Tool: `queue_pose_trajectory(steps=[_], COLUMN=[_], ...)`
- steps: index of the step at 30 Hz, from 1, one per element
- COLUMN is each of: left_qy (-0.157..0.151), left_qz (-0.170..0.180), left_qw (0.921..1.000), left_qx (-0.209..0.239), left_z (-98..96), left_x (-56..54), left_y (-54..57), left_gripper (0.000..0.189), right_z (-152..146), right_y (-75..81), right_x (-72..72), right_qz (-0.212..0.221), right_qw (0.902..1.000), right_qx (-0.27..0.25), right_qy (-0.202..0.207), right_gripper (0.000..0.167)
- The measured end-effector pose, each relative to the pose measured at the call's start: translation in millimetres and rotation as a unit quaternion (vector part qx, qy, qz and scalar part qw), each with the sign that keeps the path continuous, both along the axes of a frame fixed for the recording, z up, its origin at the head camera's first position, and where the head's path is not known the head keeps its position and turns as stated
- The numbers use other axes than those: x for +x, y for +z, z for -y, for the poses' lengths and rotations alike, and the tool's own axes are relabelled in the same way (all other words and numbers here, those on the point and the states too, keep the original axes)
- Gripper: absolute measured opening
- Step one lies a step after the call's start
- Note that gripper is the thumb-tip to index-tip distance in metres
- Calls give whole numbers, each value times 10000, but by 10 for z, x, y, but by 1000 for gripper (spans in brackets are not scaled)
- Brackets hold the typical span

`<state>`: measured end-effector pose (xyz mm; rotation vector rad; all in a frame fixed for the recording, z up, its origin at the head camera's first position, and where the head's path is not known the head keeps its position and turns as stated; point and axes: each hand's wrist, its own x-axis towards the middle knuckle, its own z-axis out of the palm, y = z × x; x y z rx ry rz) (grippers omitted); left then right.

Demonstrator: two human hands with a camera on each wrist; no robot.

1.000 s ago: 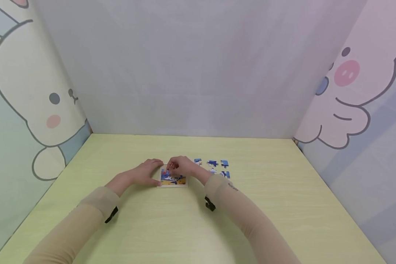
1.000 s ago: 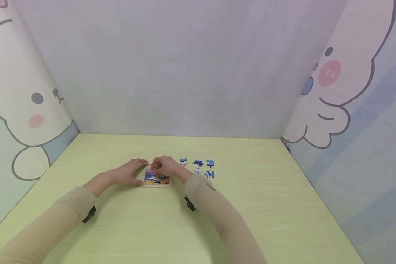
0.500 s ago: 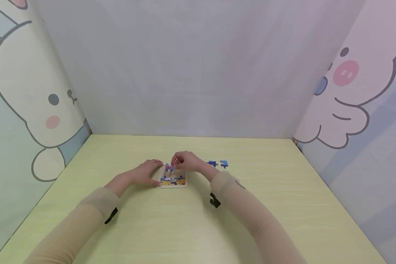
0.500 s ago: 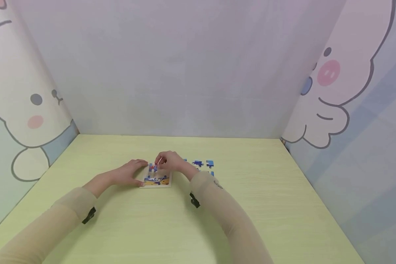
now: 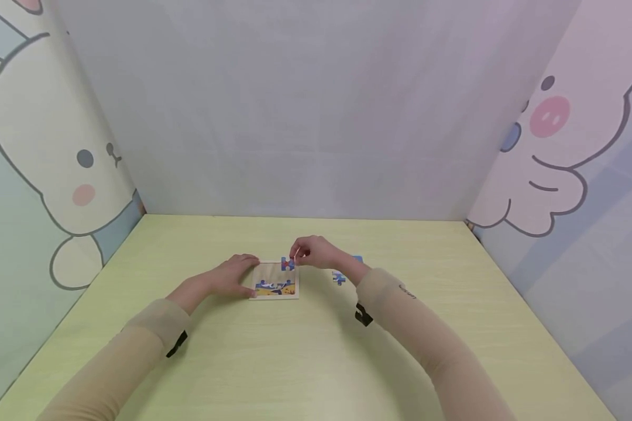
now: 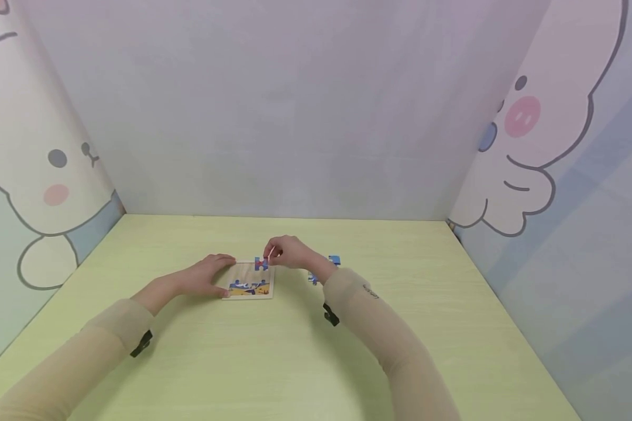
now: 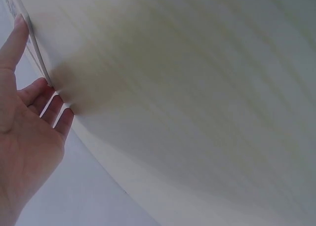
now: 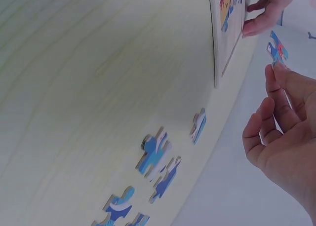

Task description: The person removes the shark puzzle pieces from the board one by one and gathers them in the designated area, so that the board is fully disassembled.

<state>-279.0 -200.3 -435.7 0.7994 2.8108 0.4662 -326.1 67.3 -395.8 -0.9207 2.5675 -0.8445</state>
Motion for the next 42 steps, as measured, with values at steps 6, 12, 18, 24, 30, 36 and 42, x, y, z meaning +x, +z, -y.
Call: queue_pose_trajectory(steps=[6, 12, 18, 24, 30, 36, 42], left_qy=[-6, -10, 44, 76, -4, -86, -81], left_qz=[-16, -47, 4, 4, -41, -104, -87], left_qw=[10000, 10000, 10000, 10000, 10000, 9999, 9999], left_qx=[-6, -31, -47, -17, 20, 48, 43], left_z=[17, 31, 25, 17, 5, -1, -5], left_x=[-2, -5, -3, 14, 20, 21, 21], left_y=[-14, -21, -23, -17, 1, 1, 2], left_gripper=[84, 84, 84, 84, 84, 84, 83], right_z=[-160, -269, -386, -508, -578, -617, -627], right_y=[-17, -47, -114, -199, -264, -300, -314], right_x=[12, 54, 66, 54, 41, 54, 69], right_qz=[39, 92, 65, 65, 79, -32, -182], right_qw=[10000, 9998, 9992, 9991, 9990, 9992, 9991], right_qx=[47, 188, 362, 389, 357, 360, 364], right_qy=[12, -51, -174, -150, -250, -167, -144], right_gripper=[7, 7, 6, 5, 7, 5, 5])
